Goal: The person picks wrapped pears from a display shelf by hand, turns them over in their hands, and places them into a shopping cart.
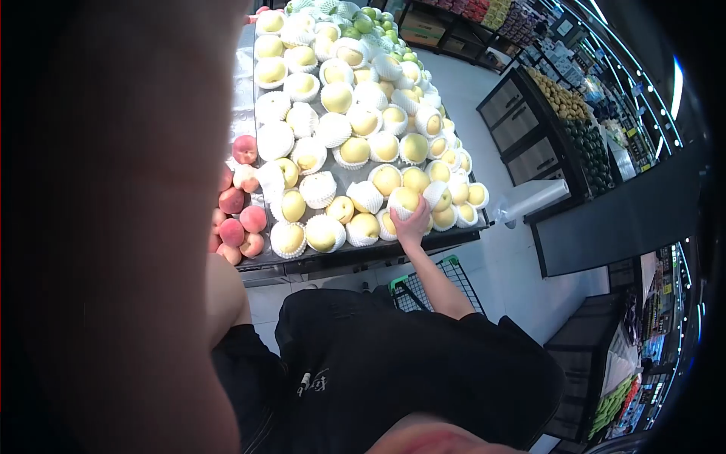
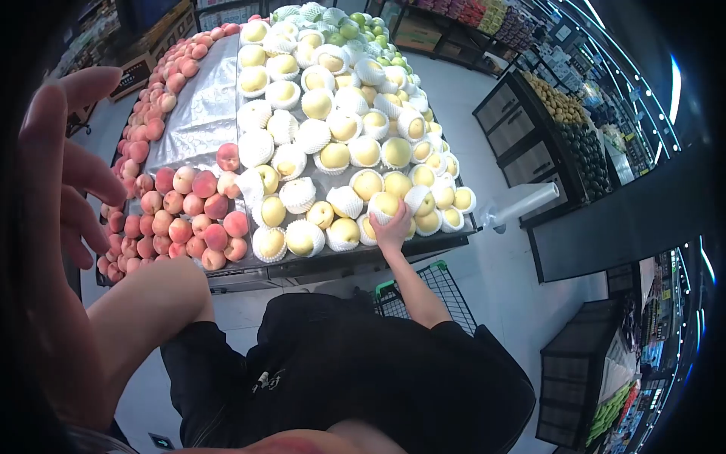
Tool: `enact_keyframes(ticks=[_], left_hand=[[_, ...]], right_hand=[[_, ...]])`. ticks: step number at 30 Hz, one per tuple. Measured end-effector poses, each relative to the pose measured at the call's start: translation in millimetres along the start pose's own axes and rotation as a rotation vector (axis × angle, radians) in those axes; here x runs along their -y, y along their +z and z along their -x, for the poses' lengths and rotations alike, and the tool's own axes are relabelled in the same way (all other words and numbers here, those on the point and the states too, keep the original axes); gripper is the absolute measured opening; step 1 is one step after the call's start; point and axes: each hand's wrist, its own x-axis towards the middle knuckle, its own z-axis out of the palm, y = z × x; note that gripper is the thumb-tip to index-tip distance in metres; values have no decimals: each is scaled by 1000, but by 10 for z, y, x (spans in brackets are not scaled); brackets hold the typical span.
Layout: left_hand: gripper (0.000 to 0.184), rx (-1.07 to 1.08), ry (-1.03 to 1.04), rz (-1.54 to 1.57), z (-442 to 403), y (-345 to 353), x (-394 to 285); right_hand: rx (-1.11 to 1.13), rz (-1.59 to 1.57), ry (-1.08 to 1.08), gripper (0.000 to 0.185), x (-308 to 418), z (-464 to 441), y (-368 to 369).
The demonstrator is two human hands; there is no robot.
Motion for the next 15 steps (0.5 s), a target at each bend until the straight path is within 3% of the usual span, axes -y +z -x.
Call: enact_keyframes(ticks=[10,15], left_hand=[[33,-324,-135,45,-94,-637,-137],[35,-463,-473,112,-221,-778,59]], right_hand=[[-7,11,-5,90,-27,45,-28],[10,-22,50,91,74,-6,-18]])
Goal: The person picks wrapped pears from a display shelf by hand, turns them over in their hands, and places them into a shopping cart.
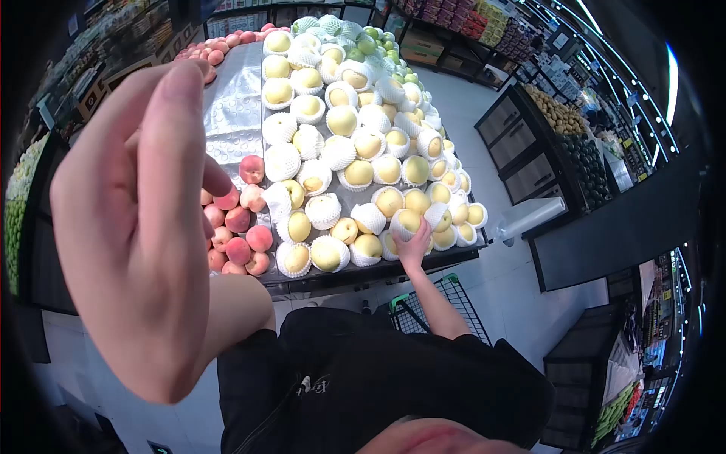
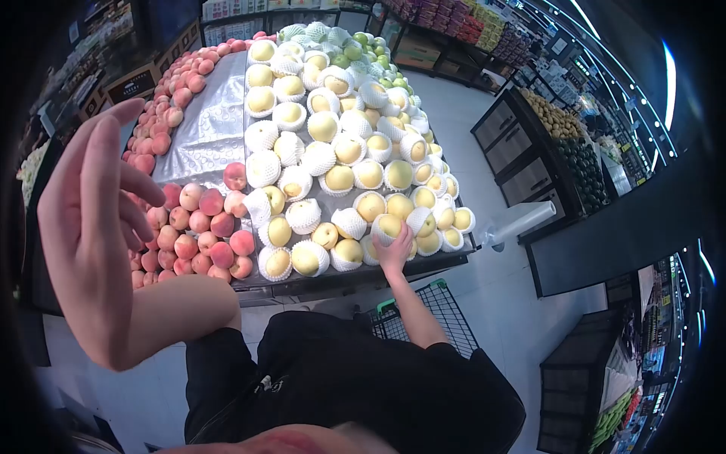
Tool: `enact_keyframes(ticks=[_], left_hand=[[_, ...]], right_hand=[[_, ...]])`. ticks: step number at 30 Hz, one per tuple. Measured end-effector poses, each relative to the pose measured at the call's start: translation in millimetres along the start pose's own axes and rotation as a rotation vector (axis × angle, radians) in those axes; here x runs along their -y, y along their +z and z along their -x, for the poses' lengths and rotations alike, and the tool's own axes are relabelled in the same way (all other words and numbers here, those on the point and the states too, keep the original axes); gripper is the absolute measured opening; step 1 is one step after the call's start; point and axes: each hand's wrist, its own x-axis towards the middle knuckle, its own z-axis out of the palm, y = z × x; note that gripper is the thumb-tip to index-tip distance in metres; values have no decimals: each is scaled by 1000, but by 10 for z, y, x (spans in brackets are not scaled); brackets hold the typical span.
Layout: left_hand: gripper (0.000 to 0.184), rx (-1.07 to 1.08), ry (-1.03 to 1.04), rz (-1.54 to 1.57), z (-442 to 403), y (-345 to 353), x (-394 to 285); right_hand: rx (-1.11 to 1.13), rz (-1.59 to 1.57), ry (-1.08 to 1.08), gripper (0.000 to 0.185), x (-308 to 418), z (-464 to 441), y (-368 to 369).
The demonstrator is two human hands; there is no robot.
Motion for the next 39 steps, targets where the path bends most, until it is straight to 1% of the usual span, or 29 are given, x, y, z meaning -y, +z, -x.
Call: enact_keyframes(ticks=[1,2,3,4,5,6,7,8,9,10,12,14,15,18,21,24,27,28,30,31,32,34,36,37,39], left_hand=[[35,17,-131,-14,-42,64,141],[31,69,-268,-18,-44,157,339],[32,154,-332,-185,-32,286,607],[34,255,-388,-187,45,426,919],[36,337,-385,-170,189,594,1253],[35,432,-388,-146,386,804,1726],[35,528,-378,-14,620,979,2034],[31,626,-423,161,856,1135,2252],[26,620,-416,359,1173,1316,2505],[23,585,-474,450,1541,1463,2739],[22,558,-535,475,2156,1530,2888],[21,486,-595,487,2563,1488,2938],[21,443,-623,480,2631,1448,2906],[20,387,-619,466,2618,1417,2892],[19,440,-387,281,2294,1427,2925],[18,326,-121,273,1901,1452,2841],[18,352,-148,306,1670,1400,2770],[18,344,-169,349,1638,1384,2725],[18,384,-239,385,1690,1430,2806],[18,429,-270,406,1750,1465,2867],[18,489,-345,431,1816,1502,2912],[18,536,-295,388,1958,1612,3005],[20,600,-256,364,2074,1729,3108],[20,627,-264,330,2103,1775,3116],[20,690,-205,339,2077,1849,3022]], right_hand=[[16,-4,25,91,18,16,-45],[16,-15,22,91,19,6,-58],[17,-27,21,91,18,-3,-59],[16,-39,20,91,22,0,-50],[15,-49,21,91,36,-18,-38],[17,-53,21,91,41,-32,-46],[20,-54,23,90,36,-21,-65],[24,-59,32,90,39,-41,-71],[65,-62,56,90,43,-55,-102],[105,-65,78,90,62,-80,-137],[176,-88,83,90,81,-200,-190],[259,-112,48,90,8,-308,-184],[303,-122,36,90,-35,-313,-182],[316,-46,4,85,-121,-374,-78],[305,-53,7,77,-43,-396,-55],[271,-96,-5,71,-66,-429,-55],[198,-220,106,66,-200,-488,-50],[239,-541,311,63,-188,-516,-124],[310,-1384,741,64,319,-643,-659],[295,-1816,944,64,501,-641,-881],[289,-2075,954,67,554,-575,-951],[270,-2494,849,70,609,-488,-1039],[297,-2717,627,66,715,-439,-1117],[332,-2765,524,64,749,-412,-1137],[428,-2835,345,60,788,-326,-1172]])
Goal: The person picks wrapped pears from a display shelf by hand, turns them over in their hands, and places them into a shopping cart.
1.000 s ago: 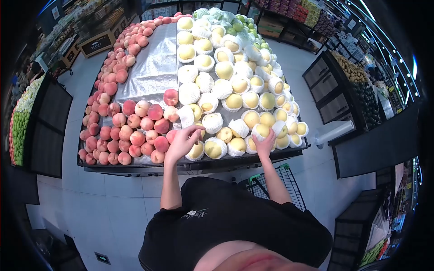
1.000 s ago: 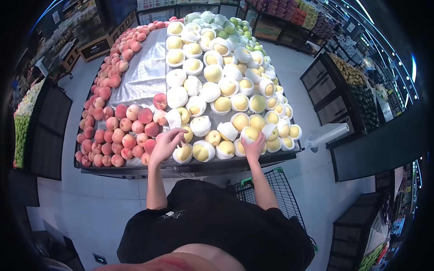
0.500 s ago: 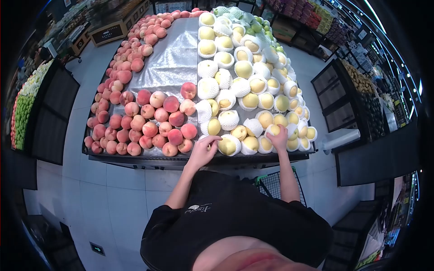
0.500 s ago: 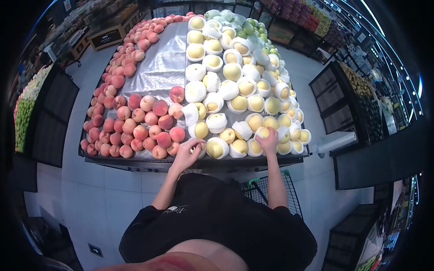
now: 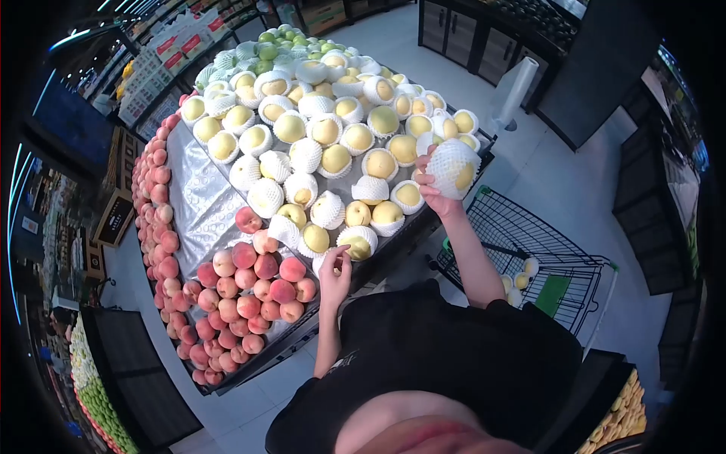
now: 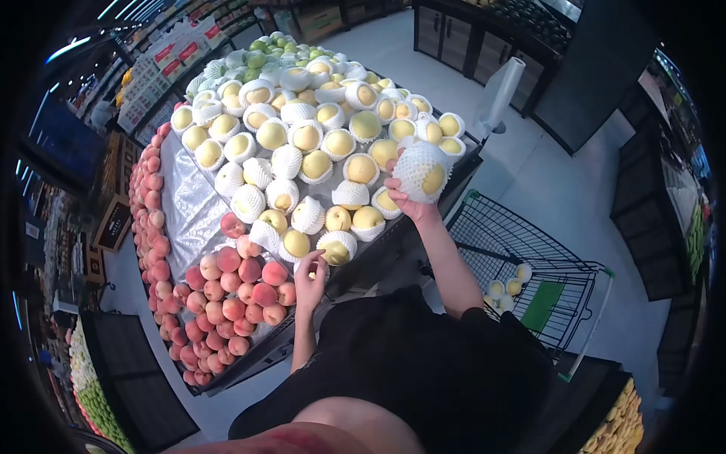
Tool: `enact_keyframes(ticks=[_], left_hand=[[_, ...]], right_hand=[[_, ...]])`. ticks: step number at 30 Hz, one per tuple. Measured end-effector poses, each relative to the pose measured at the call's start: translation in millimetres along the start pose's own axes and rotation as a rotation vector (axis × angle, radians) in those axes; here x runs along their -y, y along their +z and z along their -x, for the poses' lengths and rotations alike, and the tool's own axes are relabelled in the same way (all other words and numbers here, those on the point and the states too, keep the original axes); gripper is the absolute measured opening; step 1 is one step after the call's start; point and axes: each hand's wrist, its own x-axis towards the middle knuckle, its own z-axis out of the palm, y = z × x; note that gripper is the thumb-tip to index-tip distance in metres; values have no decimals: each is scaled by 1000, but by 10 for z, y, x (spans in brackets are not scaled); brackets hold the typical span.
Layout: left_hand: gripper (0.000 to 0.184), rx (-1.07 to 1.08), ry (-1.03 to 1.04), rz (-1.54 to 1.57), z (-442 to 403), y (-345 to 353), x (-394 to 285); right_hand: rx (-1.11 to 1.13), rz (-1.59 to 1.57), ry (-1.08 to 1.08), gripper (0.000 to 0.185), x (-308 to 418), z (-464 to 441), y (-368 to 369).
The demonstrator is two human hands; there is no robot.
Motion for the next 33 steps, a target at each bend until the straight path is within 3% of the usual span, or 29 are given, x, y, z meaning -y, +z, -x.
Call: enact_keyframes(ticks=[8,11,17,20,22,25,26,28,31,33], left_hand=[[21,172,136,-73,-405,251,-420],[20,225,123,-84,-401,351,-519],[21,364,81,-19,-541,325,-369],[25,245,301,-155,-1284,-40,-502],[28,59,331,-243,-1976,-291,-748],[35,-291,624,-566,-3310,-542,-986],[46,-321,641,-679,-3814,-629,-960],[58,-313,612,-968,-4729,-761,-795],[61,-91,357,-1352,-5470,-870,-264],[59,-135,167,-1273,-5732,-752,17]], right_hand=[[223,204,184,67,-156,226,414],[-84,186,111,62,-310,459,359],[-641,-31,-267,71,-786,1192,81],[-707,-194,-377,66,-939,1651,-20],[-764,-177,-401,64,-1012,1907,-10],[-842,-141,-430,68,-1050,2064,71],[-830,-126,-445,69,-1058,2073,115],[-807,-92,-474,73,-1070,2069,190],[-784,-52,-511,74,-1048,2224,128],[-768,-36,-548,74,-1032,2275,151]])
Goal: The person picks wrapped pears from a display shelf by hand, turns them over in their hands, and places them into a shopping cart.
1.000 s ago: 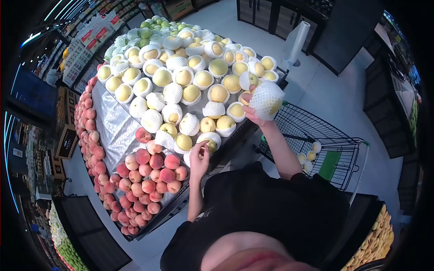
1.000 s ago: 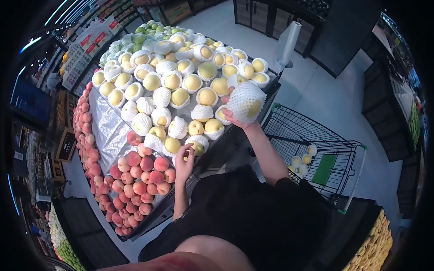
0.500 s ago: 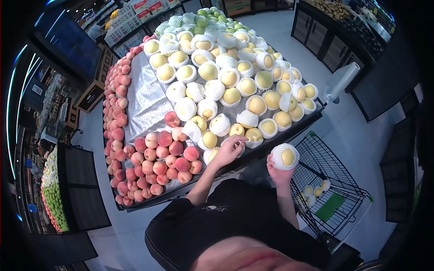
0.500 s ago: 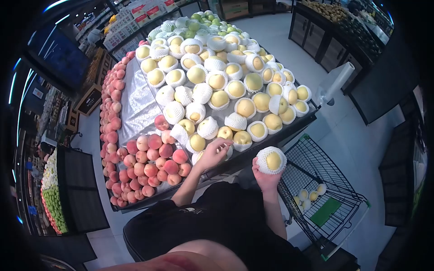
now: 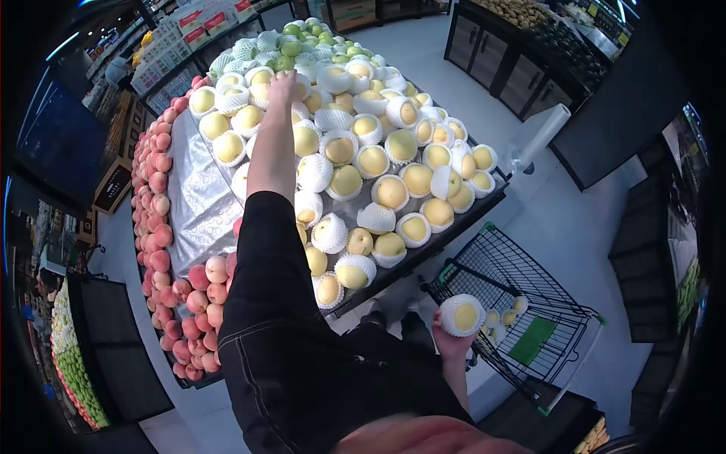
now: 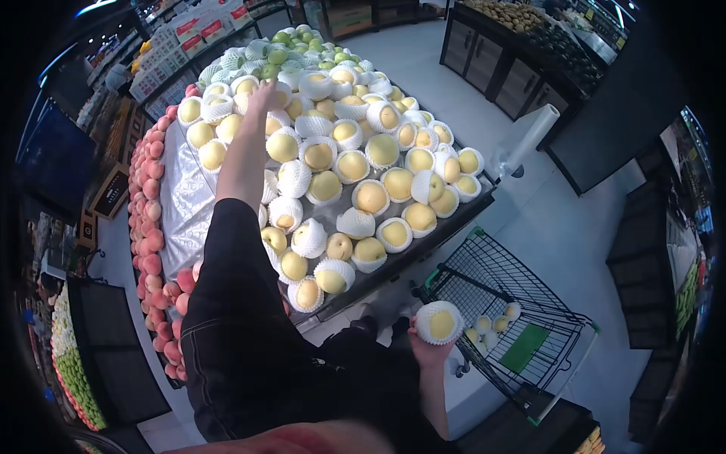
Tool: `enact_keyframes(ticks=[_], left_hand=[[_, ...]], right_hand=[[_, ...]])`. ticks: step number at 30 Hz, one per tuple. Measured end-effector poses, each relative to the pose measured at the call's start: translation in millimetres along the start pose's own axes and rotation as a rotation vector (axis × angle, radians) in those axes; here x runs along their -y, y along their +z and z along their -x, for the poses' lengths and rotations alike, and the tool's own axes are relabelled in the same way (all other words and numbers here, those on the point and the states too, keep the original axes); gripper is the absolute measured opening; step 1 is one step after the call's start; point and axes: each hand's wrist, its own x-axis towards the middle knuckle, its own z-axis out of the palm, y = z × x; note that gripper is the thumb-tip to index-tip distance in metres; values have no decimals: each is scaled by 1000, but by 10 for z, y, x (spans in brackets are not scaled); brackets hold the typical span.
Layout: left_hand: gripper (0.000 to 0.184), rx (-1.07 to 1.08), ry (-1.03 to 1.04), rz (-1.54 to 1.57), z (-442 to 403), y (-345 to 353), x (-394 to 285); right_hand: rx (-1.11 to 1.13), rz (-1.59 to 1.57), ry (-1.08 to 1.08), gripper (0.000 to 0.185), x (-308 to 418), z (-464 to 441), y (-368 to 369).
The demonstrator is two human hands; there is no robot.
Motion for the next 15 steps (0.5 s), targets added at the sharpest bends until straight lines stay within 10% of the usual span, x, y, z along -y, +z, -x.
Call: enact_keyframes(ticks=[8,15], left_hand=[[81,267,-18,45,-21,-315,-124],[79,-504,109,419,476,-845,-146]], right_hand=[[-91,87,-79,75,39,292,-245],[-77,219,20,83,87,138,-269]])
